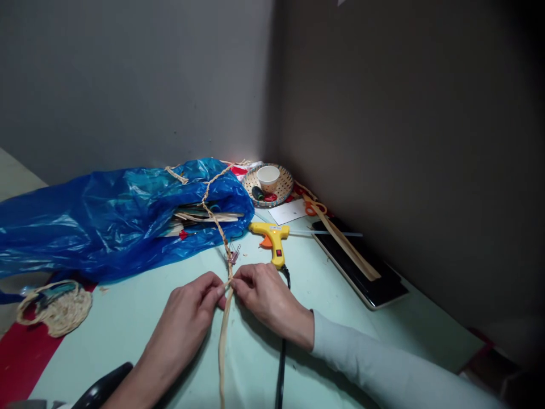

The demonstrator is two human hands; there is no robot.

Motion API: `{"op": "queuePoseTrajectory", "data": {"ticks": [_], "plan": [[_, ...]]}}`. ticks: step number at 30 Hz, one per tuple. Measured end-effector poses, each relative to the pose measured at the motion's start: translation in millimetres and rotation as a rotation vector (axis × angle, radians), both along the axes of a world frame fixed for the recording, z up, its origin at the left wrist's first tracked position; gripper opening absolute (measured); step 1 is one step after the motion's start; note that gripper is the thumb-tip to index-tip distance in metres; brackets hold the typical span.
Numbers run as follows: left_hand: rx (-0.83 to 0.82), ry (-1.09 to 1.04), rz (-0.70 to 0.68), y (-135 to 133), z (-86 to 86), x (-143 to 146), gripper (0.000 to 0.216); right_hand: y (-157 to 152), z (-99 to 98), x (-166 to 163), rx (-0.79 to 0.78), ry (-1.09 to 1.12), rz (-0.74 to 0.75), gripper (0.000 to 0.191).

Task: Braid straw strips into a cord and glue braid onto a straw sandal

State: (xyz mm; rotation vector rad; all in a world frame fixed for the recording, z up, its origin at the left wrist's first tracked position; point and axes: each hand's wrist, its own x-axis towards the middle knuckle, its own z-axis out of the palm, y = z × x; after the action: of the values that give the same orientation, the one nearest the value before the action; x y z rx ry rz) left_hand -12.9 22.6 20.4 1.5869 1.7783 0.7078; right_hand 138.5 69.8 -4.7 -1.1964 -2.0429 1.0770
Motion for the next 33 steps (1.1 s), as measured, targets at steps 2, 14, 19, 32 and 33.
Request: {"op": "queuePoseTrajectory", "data": {"ticks": [2,14,19,32,33], "plan": [[0.04,0.085,0.006,-4.0,1.7,3.5,0.025,-0.6,-1.0,-0.1,-0.002,0.013,-0.018,0.023],[0.319,0.456,-0.139,-30.5,-27.8,26.8,0.025,4.8,3.0,8.2,-0.139,0.082,0.09,0.037],[0.254,0.259,-0.056,-16.3,-5.2,16.1,0.024,2.0,2.3,9.9,-0.132,0.088,0.077,0.029],[-0.216,-0.527,0.055,14.7,-22.4,1.9,0.025,-3.7,9.0,12.3,-0.031,0.018,0.138,0.029],[-0.206,-0.511,0.061,14.7,-22.6,1.5,0.023,-4.5,10.1,12.7,-0.016,0.0,0.132,0.029]]}}
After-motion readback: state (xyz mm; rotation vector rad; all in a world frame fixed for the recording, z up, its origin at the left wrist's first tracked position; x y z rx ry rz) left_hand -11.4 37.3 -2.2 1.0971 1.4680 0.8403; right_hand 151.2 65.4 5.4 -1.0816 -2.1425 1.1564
